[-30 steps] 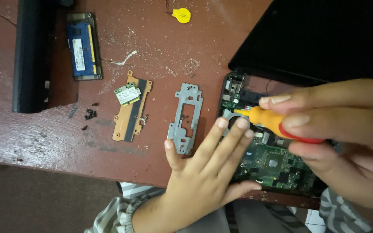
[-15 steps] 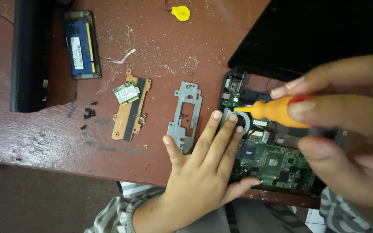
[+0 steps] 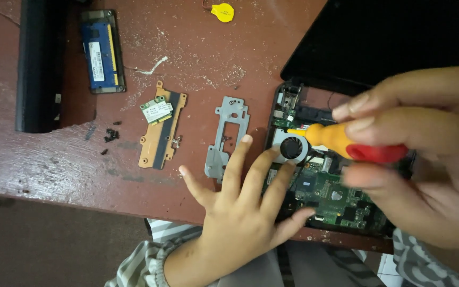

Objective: Removing a cooling fan and a small circuit board from a laptop chassis using a screwdriver.

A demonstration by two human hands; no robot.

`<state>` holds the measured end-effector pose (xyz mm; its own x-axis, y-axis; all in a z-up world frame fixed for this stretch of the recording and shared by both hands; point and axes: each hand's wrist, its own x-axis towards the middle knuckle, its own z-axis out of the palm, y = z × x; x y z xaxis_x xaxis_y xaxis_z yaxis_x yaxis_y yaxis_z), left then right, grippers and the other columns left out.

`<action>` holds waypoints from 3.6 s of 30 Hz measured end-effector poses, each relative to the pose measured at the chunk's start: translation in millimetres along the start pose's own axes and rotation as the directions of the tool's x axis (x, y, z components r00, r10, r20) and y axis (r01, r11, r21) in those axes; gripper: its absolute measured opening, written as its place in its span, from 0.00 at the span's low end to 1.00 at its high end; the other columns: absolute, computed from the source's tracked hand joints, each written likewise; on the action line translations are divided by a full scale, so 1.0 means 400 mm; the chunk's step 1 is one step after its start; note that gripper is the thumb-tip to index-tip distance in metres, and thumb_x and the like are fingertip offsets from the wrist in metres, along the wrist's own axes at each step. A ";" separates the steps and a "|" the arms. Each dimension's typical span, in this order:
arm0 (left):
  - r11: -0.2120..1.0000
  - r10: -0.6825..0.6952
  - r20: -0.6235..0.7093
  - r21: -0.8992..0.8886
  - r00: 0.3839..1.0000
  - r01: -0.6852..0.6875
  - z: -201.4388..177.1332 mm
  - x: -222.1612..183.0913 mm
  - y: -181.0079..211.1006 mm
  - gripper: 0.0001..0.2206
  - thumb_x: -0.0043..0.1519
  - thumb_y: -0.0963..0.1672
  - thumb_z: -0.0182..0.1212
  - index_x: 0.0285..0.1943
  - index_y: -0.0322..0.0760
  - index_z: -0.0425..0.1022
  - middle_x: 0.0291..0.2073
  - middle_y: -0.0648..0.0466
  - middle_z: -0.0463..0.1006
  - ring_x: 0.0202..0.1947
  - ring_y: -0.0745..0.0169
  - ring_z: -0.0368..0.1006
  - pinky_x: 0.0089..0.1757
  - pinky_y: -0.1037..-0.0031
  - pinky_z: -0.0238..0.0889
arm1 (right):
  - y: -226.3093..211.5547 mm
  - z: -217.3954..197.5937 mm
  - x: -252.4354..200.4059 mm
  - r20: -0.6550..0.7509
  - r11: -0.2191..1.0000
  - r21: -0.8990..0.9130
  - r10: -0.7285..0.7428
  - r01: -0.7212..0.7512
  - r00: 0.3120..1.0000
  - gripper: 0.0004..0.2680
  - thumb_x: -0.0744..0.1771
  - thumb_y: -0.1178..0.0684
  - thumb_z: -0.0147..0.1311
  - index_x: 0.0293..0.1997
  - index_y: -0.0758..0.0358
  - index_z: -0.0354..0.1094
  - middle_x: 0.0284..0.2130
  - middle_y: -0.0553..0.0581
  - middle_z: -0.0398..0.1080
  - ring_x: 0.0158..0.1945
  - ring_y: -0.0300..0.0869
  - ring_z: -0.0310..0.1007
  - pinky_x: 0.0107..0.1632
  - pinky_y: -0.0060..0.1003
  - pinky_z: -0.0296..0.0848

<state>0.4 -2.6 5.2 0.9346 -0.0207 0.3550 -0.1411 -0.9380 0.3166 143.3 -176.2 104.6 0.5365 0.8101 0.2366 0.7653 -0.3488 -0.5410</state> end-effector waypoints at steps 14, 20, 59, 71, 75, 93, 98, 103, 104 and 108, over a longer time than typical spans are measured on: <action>1.000 0.006 -0.006 0.006 1.000 -0.006 0.003 -0.001 -0.001 0.25 0.70 0.62 0.44 0.57 0.51 0.78 0.58 0.56 0.77 0.67 0.47 0.69 0.58 0.25 0.26 | -0.019 0.007 0.041 0.071 0.811 0.046 0.580 -0.583 0.812 0.11 0.68 0.53 0.48 0.53 0.64 0.71 0.53 0.67 0.68 0.57 0.48 0.77 0.66 0.43 0.76; 1.000 0.012 0.003 -0.007 1.000 -0.012 0.004 -0.002 -0.003 0.24 0.70 0.62 0.45 0.56 0.50 0.78 0.60 0.56 0.77 0.68 0.47 0.69 0.59 0.27 0.23 | -0.027 0.011 -0.013 -0.028 0.997 -0.060 0.046 -0.048 0.999 0.09 0.65 0.53 0.58 0.48 0.62 0.69 0.50 0.70 0.65 0.54 0.52 0.80 0.63 0.44 0.82; 0.992 0.100 -0.165 0.090 0.981 -0.086 0.019 -0.016 0.016 0.23 0.66 0.60 0.50 0.56 0.48 0.78 0.57 0.57 0.76 0.64 0.51 0.70 0.63 0.36 0.23 | -0.018 0.064 0.047 -0.390 0.974 -0.065 -0.227 0.219 0.892 0.08 0.71 0.66 0.75 0.48 0.70 0.76 0.38 0.61 0.67 0.36 0.43 0.67 0.42 0.36 0.68; 0.993 0.101 -0.165 0.079 0.981 -0.089 0.019 -0.014 0.016 0.23 0.66 0.60 0.50 0.55 0.48 0.78 0.57 0.57 0.75 0.64 0.52 0.69 0.64 0.37 0.23 | -0.067 0.044 0.021 -0.346 0.973 0.052 -0.192 0.224 0.918 0.06 0.71 0.73 0.64 0.50 0.74 0.76 0.41 0.64 0.69 0.37 0.42 0.68 0.37 0.30 0.70; 0.991 0.115 -0.185 0.088 0.976 -0.100 0.022 -0.016 0.014 0.23 0.68 0.60 0.49 0.54 0.46 0.78 0.55 0.56 0.76 0.63 0.51 0.71 0.65 0.39 0.21 | -0.071 0.054 0.023 -0.341 0.972 0.035 -0.208 0.233 0.917 0.06 0.71 0.72 0.67 0.49 0.72 0.77 0.42 0.64 0.69 0.38 0.43 0.70 0.40 0.32 0.70; 0.988 0.131 -0.193 0.103 0.972 -0.113 0.030 -0.017 0.009 0.22 0.66 0.60 0.53 0.53 0.47 0.80 0.56 0.57 0.76 0.63 0.52 0.70 0.63 0.35 0.24 | -0.077 0.066 0.006 -0.413 0.967 0.102 -0.173 0.234 0.894 0.05 0.71 0.75 0.58 0.48 0.77 0.73 0.44 0.71 0.70 0.43 0.51 0.79 0.49 0.36 0.83; 0.988 0.138 -0.206 0.098 0.969 -0.120 0.030 -0.013 0.011 0.22 0.64 0.59 0.55 0.53 0.46 0.79 0.55 0.57 0.76 0.61 0.54 0.70 0.62 0.33 0.26 | -0.075 0.084 -0.022 -0.444 0.973 0.023 -0.198 0.231 0.874 0.04 0.70 0.69 0.61 0.47 0.70 0.75 0.43 0.66 0.72 0.45 0.49 0.76 0.49 0.38 0.75; 0.984 0.150 -0.160 0.115 0.976 -0.133 0.001 0.002 0.014 0.27 0.63 0.62 0.51 0.55 0.45 0.78 0.53 0.57 0.75 0.60 0.54 0.69 0.57 0.25 0.35 | -0.072 0.088 -0.099 -0.509 0.965 0.017 -0.218 0.263 0.833 0.07 0.70 0.68 0.60 0.52 0.75 0.71 0.45 0.68 0.73 0.48 0.53 0.75 0.55 0.42 0.76; 0.986 0.142 -0.088 0.101 0.986 -0.133 -0.010 0.011 0.010 0.31 0.61 0.65 0.45 0.55 0.47 0.79 0.53 0.57 0.75 0.61 0.54 0.67 0.58 0.24 0.33 | -0.078 0.080 -0.134 -0.623 0.981 0.060 -0.107 0.184 0.775 0.06 0.71 0.64 0.55 0.53 0.75 0.68 0.46 0.70 0.73 0.49 0.55 0.77 0.57 0.45 0.76; 0.982 0.184 -0.126 0.075 0.975 -0.175 -0.054 0.093 -0.071 0.21 0.63 0.54 0.65 0.55 0.37 0.74 0.49 0.42 0.74 0.46 0.38 0.71 0.39 0.52 0.66 | 0.036 0.094 -0.400 -0.823 0.943 0.269 0.119 0.195 0.555 0.05 0.78 0.59 0.44 0.63 0.62 0.58 0.63 0.61 0.62 0.61 0.62 0.73 0.73 0.63 0.85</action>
<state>32.2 30.9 28.4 0.8441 -0.1489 0.5151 -0.2779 -0.9431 0.1827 54.8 -293.1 28.5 0.6821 0.0205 0.7309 0.7310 -0.0444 -0.6809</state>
